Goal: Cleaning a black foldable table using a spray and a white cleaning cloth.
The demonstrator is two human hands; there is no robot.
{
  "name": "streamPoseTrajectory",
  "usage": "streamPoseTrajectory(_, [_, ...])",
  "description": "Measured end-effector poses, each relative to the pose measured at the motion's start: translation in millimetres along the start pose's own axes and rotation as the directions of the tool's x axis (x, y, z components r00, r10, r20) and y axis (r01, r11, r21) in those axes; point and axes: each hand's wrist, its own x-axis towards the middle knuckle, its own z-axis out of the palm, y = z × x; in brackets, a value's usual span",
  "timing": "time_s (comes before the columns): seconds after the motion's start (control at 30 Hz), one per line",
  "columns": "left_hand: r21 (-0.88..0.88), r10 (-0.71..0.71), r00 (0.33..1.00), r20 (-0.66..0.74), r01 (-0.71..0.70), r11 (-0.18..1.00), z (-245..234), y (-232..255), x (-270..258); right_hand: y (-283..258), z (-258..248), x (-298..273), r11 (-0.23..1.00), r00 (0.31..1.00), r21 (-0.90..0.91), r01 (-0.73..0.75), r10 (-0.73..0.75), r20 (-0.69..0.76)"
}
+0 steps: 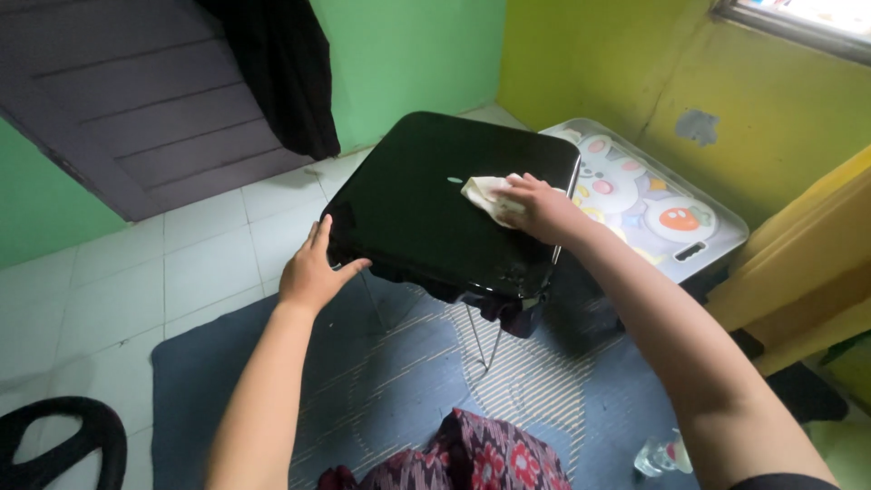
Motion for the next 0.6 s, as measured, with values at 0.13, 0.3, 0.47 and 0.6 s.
streamPoseTrajectory(0.13, [-0.002,-0.013,1.000,0.022,0.013,1.000,-3.6,2.7,2.9,-55.3,1.8,-11.1,1.000,0.999,0.014,0.004,-0.004,0.047])
streamPoseTrajectory(0.3, [-0.024,0.004,1.000,-0.009,-0.004,1.000,-0.3,-1.6,4.6,-111.6,-10.4,-43.0,0.946,0.941,0.037,0.323,-0.325,0.090])
streamPoseTrajectory(0.47, [-0.014,-0.017,1.000,0.010,0.017,1.000,-3.5,4.1,1.8,-73.5,-24.0,-36.8,0.964,0.965,0.105,0.245,-0.254,0.073])
streamPoseTrajectory(0.6, [-0.029,0.009,1.000,-0.012,-0.010,1.000,-2.9,3.4,2.8,-66.9,-11.2,-25.4,0.990,0.997,0.142,0.009,-0.020,0.075])
